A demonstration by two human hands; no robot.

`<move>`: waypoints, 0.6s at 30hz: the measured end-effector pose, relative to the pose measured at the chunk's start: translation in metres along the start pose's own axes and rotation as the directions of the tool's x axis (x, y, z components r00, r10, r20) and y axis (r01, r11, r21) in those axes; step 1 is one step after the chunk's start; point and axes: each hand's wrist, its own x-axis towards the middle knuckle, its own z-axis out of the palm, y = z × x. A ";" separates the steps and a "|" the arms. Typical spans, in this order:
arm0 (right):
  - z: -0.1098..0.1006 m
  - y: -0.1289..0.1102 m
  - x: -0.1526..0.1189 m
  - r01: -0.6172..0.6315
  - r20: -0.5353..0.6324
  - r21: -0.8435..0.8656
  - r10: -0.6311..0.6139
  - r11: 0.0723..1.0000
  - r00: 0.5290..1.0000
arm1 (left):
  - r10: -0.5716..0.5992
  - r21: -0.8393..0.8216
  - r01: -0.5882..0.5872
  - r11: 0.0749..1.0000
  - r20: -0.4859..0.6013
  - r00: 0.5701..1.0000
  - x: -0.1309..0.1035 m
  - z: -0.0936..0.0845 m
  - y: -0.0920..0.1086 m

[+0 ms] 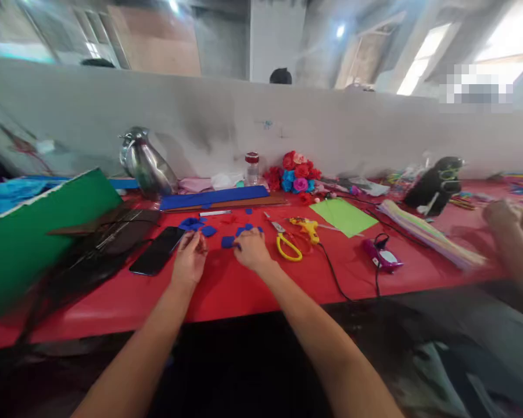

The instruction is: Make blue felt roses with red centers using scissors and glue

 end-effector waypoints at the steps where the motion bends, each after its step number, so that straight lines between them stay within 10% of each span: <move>1: 0.003 -0.007 0.002 0.003 -0.015 0.021 -0.002 1.000 1.000 | -0.008 0.018 0.008 1.000 0.007 1.000 0.000 0.001 0.001; 10: 0.014 -0.024 0.021 -0.085 -0.148 0.554 0.199 0.828 0.969 | -0.063 0.043 0.062 0.997 0.025 0.998 -0.004 0.004 0.002; 18: 0.016 -0.032 0.007 -0.146 0.108 0.988 0.485 0.043 0.868 | -0.007 0.138 0.014 0.990 -0.055 0.998 -0.002 0.001 -0.003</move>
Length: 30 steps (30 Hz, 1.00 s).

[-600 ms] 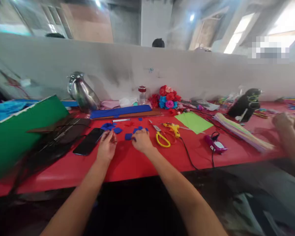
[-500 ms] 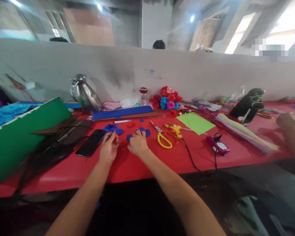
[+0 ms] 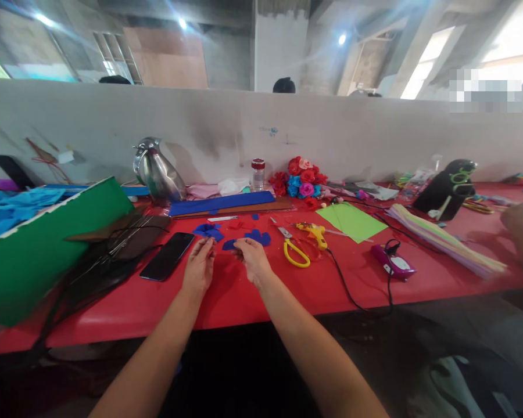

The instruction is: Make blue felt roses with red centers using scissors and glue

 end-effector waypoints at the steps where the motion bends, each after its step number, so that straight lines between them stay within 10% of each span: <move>1: 0.001 0.001 -0.004 -0.039 -0.001 0.085 0.039 0.996 0.999 | 0.022 0.024 -0.022 0.999 0.007 1.000 -0.001 0.000 0.000; 12: 0.020 -0.020 -0.033 -0.287 0.078 0.732 0.342 0.618 0.936 | 0.167 0.110 -0.179 0.978 0.113 0.979 -0.006 0.006 -0.002; 30: 0.030 -0.030 -0.033 -0.288 0.036 0.825 0.463 0.487 0.886 | 0.156 0.228 -0.168 0.959 0.068 0.985 -0.006 0.004 -0.003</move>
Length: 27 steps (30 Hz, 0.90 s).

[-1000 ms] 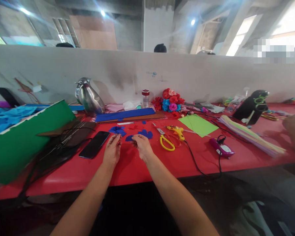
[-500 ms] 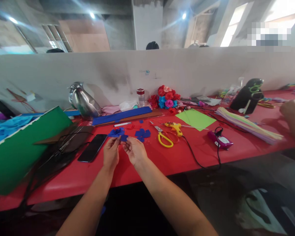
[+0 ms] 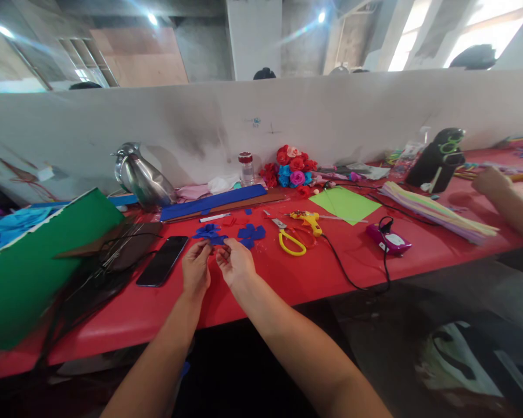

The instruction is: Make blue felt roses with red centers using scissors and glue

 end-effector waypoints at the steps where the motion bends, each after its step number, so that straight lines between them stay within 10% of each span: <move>1: 0.001 0.001 0.001 0.005 0.010 0.002 -0.005 1.000 1.000 | -0.007 -0.013 0.007 1.000 0.006 1.000 0.000 0.000 0.000; 27: -0.004 0.008 -0.001 0.133 0.188 -0.082 -0.116 0.988 0.975 | 0.049 0.009 -0.049 0.999 0.022 0.999 -0.003 0.000 -0.001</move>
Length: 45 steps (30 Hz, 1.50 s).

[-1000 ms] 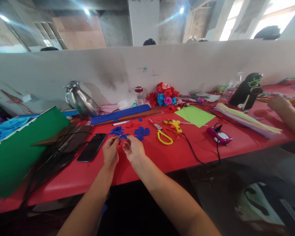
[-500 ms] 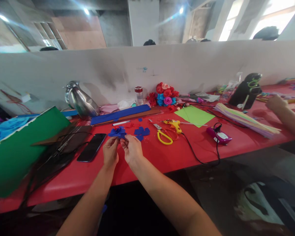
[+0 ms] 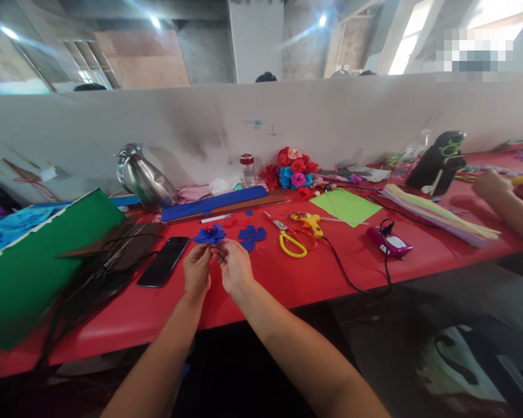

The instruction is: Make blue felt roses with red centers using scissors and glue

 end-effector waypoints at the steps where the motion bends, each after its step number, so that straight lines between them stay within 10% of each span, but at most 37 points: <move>1: -0.001 0.001 0.001 0.019 0.007 -0.010 -0.019 1.000 1.000 | 0.005 0.009 -0.005 1.000 0.003 1.000 0.000 0.000 0.000; 17: -0.016 0.010 0.006 0.431 0.201 -0.354 -0.383 0.830 0.902 | 0.074 0.118 -0.083 0.990 0.076 0.994 -0.003 -0.002 0.004; 23: -0.020 0.008 0.007 0.453 0.190 -0.388 -0.411 0.803 0.892 | 0.067 0.119 -0.075 0.990 0.070 0.995 -0.003 -0.001 0.004; 32: -0.026 -0.001 0.023 0.375 0.107 -0.414 -0.365 0.830 0.925 | -0.248 -0.065 0.254 0.965 0.089 0.965 -0.002 0.002 0.010; 45: -0.028 0.004 0.031 0.415 0.158 -0.362 -0.384 0.835 0.910 | -0.222 -0.028 0.226 0.974 0.107 0.969 -0.002 0.004 0.011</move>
